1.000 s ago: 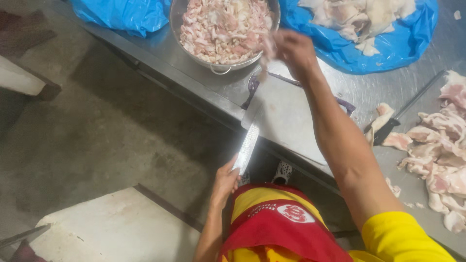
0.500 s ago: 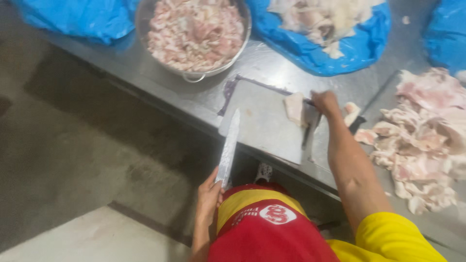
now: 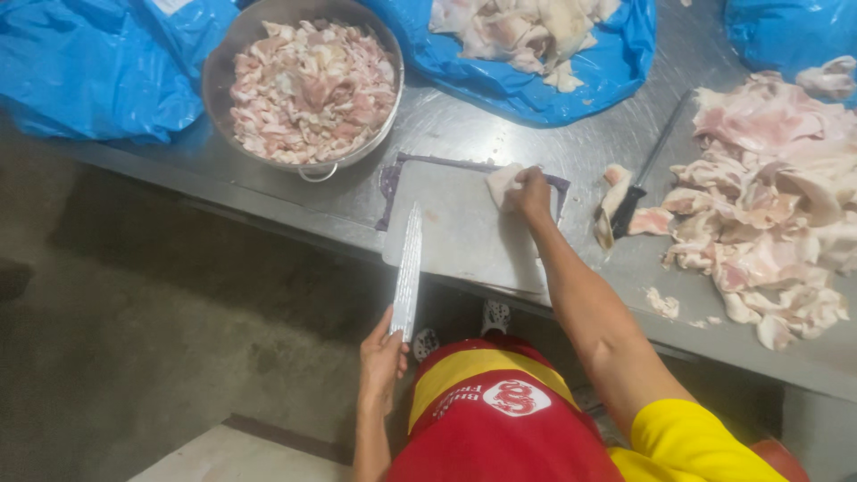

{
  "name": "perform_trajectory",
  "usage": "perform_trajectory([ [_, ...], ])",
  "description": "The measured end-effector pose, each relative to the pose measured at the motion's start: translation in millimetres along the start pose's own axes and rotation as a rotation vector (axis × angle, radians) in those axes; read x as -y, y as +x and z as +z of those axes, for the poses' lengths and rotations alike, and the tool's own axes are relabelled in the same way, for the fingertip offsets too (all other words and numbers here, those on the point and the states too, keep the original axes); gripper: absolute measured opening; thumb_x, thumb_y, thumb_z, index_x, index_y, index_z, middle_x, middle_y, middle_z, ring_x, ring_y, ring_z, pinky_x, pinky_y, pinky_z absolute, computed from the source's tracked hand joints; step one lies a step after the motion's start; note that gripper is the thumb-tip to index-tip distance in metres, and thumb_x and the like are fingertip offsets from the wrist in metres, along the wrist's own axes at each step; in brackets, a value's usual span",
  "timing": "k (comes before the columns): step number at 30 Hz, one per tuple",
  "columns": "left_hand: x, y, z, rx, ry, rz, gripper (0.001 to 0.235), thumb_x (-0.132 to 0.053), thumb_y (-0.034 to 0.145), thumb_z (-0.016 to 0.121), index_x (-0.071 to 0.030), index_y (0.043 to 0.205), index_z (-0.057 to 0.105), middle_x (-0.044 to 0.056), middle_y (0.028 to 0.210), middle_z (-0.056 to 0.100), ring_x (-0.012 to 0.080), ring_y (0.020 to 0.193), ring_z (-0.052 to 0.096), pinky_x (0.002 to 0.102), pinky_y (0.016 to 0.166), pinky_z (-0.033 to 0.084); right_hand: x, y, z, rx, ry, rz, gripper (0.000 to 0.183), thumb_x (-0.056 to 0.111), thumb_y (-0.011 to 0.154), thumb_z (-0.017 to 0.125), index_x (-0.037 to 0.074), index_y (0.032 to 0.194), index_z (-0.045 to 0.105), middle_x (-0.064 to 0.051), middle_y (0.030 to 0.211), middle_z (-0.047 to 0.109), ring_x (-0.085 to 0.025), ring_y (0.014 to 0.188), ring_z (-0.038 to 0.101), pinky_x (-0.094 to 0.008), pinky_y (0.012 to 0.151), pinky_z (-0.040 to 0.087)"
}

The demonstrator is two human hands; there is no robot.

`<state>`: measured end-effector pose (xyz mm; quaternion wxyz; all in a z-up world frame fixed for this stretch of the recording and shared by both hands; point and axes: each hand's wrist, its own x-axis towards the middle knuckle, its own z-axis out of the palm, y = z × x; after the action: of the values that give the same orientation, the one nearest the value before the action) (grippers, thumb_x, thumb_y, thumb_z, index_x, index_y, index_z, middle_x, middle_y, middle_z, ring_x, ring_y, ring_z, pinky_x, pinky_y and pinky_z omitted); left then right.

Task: The person slices pieces of raw meat on a white cutting board using a large knife. They repeatedly pick up meat from a pile on the table, cut it into smaller strips, and place the cut pieces into a metal bowl. The process is continuous and repetitive throughout the video.

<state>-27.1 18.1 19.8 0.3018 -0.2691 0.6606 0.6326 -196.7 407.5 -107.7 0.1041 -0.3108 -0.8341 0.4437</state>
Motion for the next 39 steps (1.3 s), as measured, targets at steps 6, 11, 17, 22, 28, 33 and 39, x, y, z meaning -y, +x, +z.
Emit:
perform_trajectory([
  [6, 4, -11, -10, -0.042, -0.138, 0.079, 0.057, -0.009, 0.097, 0.057, -0.023, 0.152, 0.053, 0.0, 0.071, 0.058, 0.007, 0.048, 0.048, 0.023, 0.041, 0.037, 73, -53, 1, 0.057, -0.119, -0.635, 0.015, -0.007, 0.087, 0.063, 0.003, 0.098, 0.068, -0.018, 0.093, 0.071, -0.031, 0.085, 0.069, -0.043, 0.078, 0.059],
  [11, 13, -8, -21, -0.059, -0.13, 0.17, 0.056, -0.009, 0.097, 0.058, -0.022, 0.152, 0.052, 0.0, 0.072, 0.058, 0.0059, 0.049, 0.048, 0.021, 0.04, 0.038, 68, -139, -10, 0.49, -0.4, -0.791, 0.024, 0.001, 0.096, 0.056, 0.008, 0.114, 0.072, -0.015, 0.122, 0.07, -0.033, 0.116, 0.064, -0.045, 0.102, 0.051],
  [17, 45, 6, -11, 0.044, 0.121, 0.285, 0.058, -0.008, 0.096, 0.058, -0.024, 0.152, 0.06, 0.01, 0.075, 0.069, 0.0097, 0.055, 0.049, 0.028, 0.049, 0.045, 15, -183, -45, 0.47, -0.315, -0.834, 0.033, -0.001, 0.083, 0.07, 0.009, 0.114, 0.072, -0.013, 0.145, 0.06, -0.036, 0.142, 0.049, -0.052, 0.119, 0.035],
  [22, 18, 45, 13, 0.003, 0.566, 0.326, 0.051, -0.017, 0.095, 0.054, -0.027, 0.144, 0.059, 0.02, 0.12, 0.069, 0.0336, 0.092, 0.077, 0.041, 0.085, 0.057, 15, -184, -43, 0.419, -0.316, -0.83, 0.036, -0.001, 0.082, 0.07, 0.009, 0.117, 0.071, -0.01, 0.141, 0.064, -0.035, 0.14, 0.052, -0.051, 0.117, 0.038],
  [28, -49, 109, 49, -0.218, 0.697, 0.678, 0.049, -0.016, 0.094, 0.057, -0.022, 0.142, 0.062, 0.027, 0.098, 0.072, 0.0458, 0.092, 0.068, 0.054, 0.082, 0.053, 13, -185, -44, 0.405, -0.345, -0.826, 0.035, -0.001, 0.081, 0.073, 0.007, 0.116, 0.072, -0.01, 0.137, 0.066, -0.033, 0.134, 0.057, -0.05, 0.111, 0.04],
  [33, -40, 94, 35, -0.102, 0.432, 0.562, 0.052, -0.015, 0.093, 0.055, -0.024, 0.144, 0.059, 0.026, 0.082, 0.069, 0.0337, 0.061, 0.066, 0.046, 0.066, 0.056, -9, -189, -58, 0.314, -0.306, -0.702, 0.044, -0.001, 0.086, 0.07, 0.012, 0.128, 0.069, -0.008, 0.14, 0.065, -0.028, 0.136, 0.056, -0.046, 0.119, 0.042],
  [39, -25, 99, 42, 0.088, 0.437, 0.51, 0.053, -0.017, 0.09, 0.058, -0.025, 0.142, 0.063, 0.016, 0.068, 0.068, 0.0204, 0.051, 0.062, 0.039, 0.058, 0.056, 18, -186, -41, 0.341, -0.415, -0.861, 0.066, 0.009, 0.09, 0.072, 0.003, 0.151, 0.046, -0.021, 0.159, 0.042, -0.039, 0.148, 0.036, -0.061, 0.12, 0.024],
])
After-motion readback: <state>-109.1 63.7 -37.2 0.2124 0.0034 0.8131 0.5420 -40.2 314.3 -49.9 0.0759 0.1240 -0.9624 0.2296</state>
